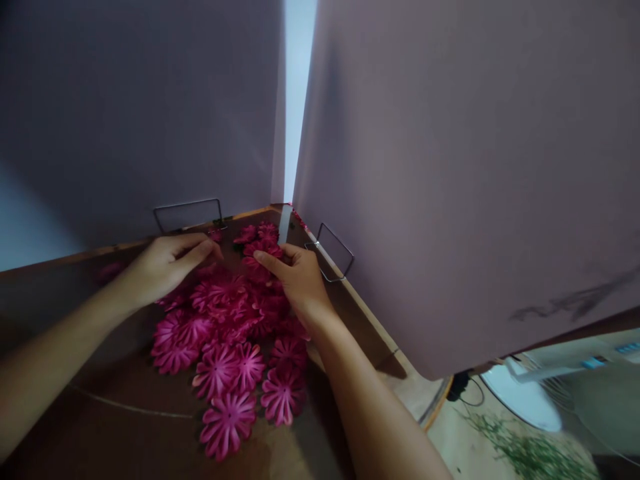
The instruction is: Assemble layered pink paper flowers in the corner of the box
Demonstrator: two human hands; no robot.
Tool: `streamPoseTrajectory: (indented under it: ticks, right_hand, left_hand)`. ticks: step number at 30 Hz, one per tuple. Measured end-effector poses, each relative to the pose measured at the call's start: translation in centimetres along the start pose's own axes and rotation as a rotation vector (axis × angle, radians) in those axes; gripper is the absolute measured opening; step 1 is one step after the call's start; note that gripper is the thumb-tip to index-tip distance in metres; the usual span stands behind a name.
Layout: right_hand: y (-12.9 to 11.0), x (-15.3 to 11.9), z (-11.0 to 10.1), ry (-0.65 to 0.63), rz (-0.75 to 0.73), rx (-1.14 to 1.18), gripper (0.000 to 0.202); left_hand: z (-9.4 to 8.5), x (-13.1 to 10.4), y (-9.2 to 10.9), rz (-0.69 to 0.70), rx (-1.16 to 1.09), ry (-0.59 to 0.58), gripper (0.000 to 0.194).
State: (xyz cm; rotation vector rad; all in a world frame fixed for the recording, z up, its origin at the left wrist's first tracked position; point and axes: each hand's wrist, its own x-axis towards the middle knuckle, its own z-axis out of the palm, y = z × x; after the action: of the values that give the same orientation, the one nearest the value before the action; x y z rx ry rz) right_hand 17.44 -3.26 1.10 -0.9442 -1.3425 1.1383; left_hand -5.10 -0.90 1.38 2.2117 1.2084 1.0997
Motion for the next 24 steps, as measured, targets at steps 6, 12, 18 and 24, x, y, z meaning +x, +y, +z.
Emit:
streamPoseTrajectory:
  ticks: [6,12,18,24]
  right_hand:
    - [0.0,-0.3,0.6,-0.017,0.028,-0.027,0.034]
    - [-0.3,-0.4,1.1,-0.039,0.084,0.01,0.032]
    - [-0.2,-0.3,1.2,-0.018,0.078,-0.009,0.035]
    - [0.4,0.0,1.0,0.014,0.039,-0.009,0.037]
  left_hand:
    - [1.1,-0.6,1.6,0.02,-0.02,0.026,0.035]
    - [1.9,-0.9,2.6,0.057,-0.02,0.003,0.029]
    - [2.1,-1.0,2.7,0.038,-0.055,-0.018,0.026]
    - [2.2,-1.0,2.8,0.021,-0.111,-0.013,0.027]
